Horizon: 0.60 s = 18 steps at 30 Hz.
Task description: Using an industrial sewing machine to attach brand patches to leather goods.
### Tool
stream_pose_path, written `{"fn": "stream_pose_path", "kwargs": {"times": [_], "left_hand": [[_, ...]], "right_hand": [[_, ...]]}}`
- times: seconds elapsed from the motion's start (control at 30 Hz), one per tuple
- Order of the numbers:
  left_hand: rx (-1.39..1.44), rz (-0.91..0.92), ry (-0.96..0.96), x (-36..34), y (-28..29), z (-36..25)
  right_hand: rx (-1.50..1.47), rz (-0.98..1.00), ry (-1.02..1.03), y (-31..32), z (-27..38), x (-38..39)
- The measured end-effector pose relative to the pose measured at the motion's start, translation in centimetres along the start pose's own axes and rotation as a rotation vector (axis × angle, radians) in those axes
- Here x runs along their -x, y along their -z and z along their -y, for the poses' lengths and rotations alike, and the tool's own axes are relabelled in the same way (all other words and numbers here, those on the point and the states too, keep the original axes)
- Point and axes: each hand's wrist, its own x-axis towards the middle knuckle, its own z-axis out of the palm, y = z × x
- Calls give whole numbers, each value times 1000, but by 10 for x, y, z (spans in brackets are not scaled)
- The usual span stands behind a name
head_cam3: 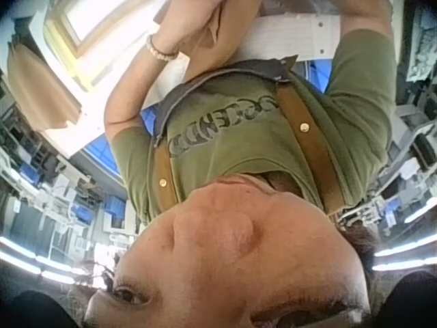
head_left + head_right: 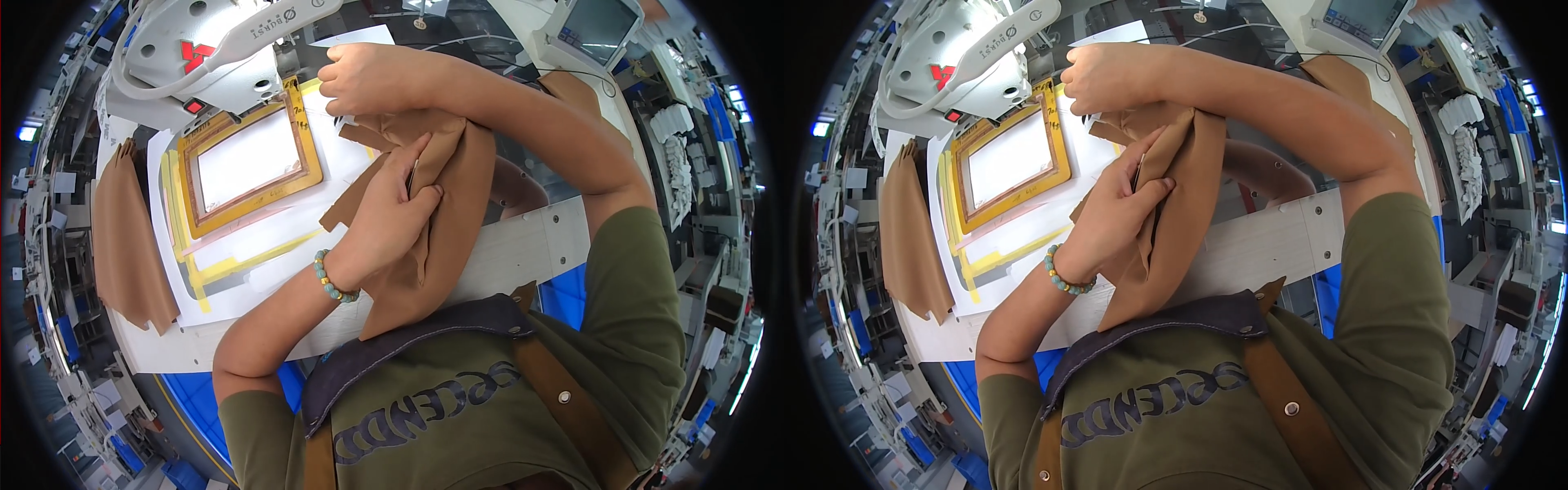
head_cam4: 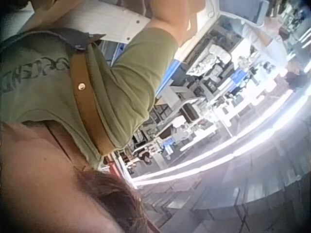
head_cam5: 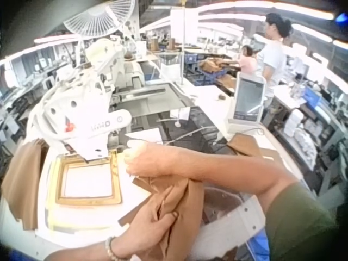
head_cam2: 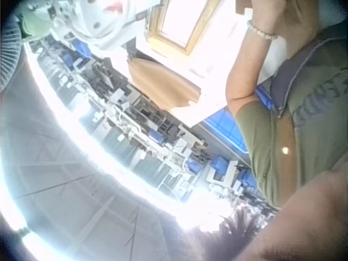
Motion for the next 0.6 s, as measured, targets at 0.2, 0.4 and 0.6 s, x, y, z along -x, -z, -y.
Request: {"fn": "stream_pose_path", "kwargs": {"times": [0.2,0.4,0.6], "left_hand": [[33,86,-25,5,-4,4],[216,223,-173,22,-4,-38],[-14,276,-496,44,0,-83]], "right_hand": [[-38,-7,-155,-13,-5,9],[-96,-36,-769,-33,-30,115],[-201,137,-1042,-20,4,171]]}}
